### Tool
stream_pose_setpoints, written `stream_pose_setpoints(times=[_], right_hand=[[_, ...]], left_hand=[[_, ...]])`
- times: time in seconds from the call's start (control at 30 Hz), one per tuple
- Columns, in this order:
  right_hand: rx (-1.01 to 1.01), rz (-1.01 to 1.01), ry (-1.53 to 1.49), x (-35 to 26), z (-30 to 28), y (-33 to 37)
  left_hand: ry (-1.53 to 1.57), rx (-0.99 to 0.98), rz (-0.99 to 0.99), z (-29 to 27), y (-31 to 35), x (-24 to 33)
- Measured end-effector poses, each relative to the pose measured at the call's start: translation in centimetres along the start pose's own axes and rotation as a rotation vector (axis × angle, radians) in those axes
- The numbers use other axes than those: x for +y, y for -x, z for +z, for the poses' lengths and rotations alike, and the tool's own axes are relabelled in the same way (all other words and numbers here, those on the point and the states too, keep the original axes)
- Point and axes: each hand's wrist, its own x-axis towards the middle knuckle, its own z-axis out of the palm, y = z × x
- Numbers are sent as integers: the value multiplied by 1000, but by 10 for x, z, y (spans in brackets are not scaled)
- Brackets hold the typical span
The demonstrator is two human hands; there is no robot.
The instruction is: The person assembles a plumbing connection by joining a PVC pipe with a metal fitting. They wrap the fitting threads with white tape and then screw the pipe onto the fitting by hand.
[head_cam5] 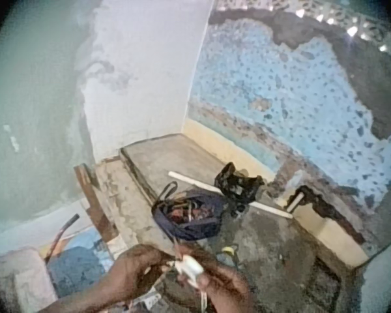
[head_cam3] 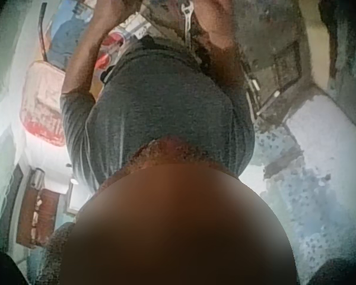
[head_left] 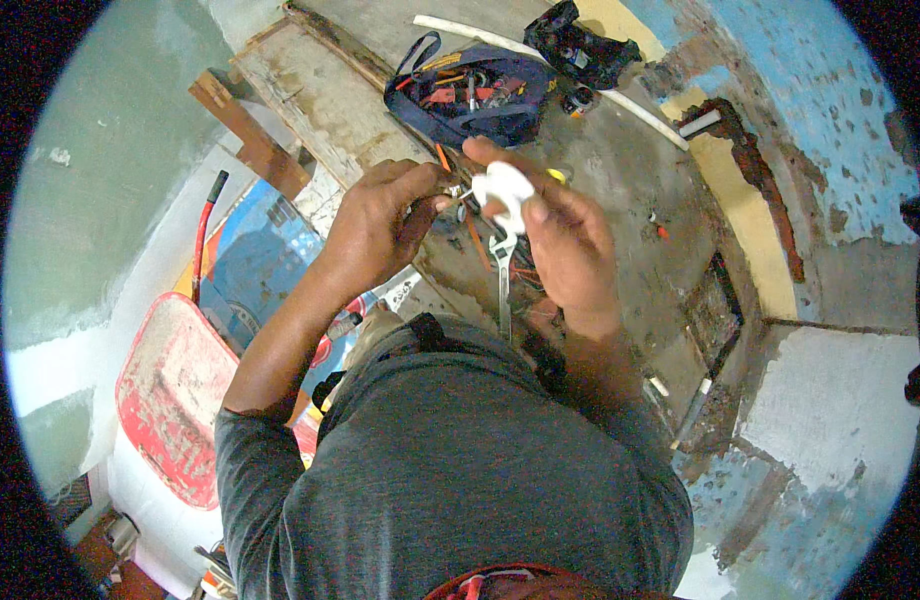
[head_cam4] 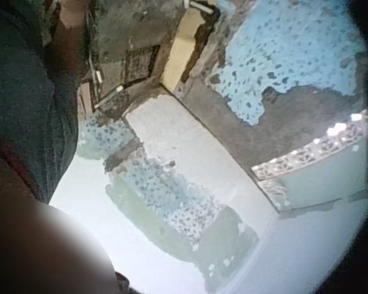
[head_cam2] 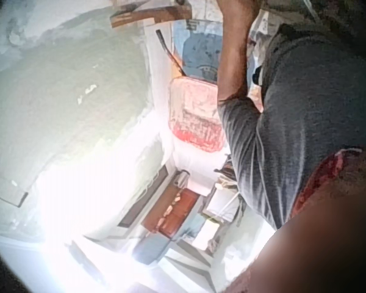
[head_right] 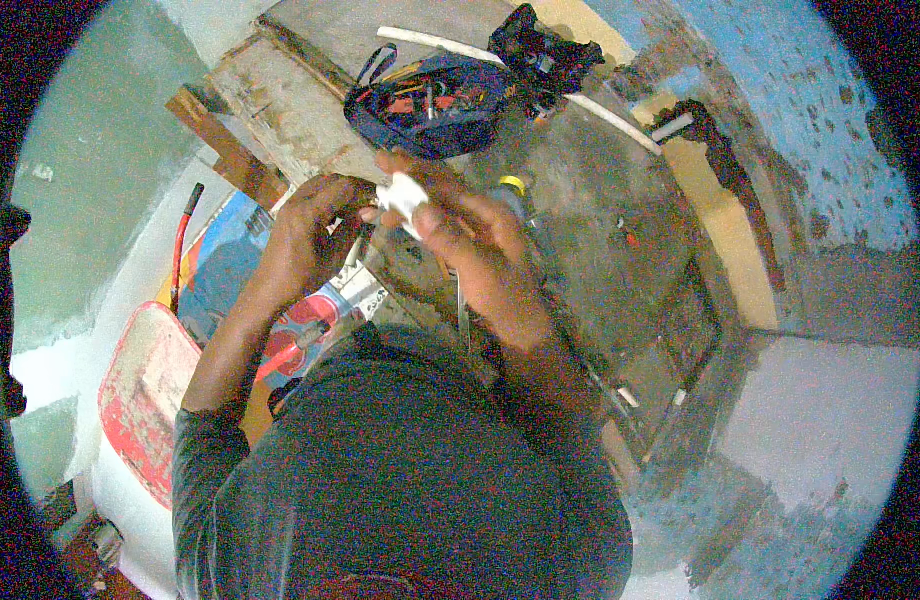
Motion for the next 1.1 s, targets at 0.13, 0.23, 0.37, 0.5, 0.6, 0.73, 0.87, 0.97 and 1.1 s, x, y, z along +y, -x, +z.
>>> stream_pose_setpoints(times=[0.13,0.23,0.37,0.5,0.6,0.73,0.87,0.97,1.1], right_hand=[[-92,58,-153,9,-10,-30],[-108,99,-311,20,-13,-39],[-5,135,-248,29,-10,-44],[8,145,-291,37,-11,-49],[37,164,-302,43,-12,-47],[53,153,-319,48,-12,-44],[127,179,-335,56,-8,-41],[107,224,-345,56,-8,-36],[101,266,-273,61,-7,-32]], left_hand=[[85,-50,14,-2,4,3],[73,-87,-7,-5,8,5],[124,-103,-88,-11,14,9],[136,-96,-57,-16,17,9],[197,-114,-103,-17,20,10],[267,-114,-122,-15,22,7],[315,-108,-144,-15,24,4],[392,-84,-179,-11,25,4],[429,-49,-166,-9,25,1]])
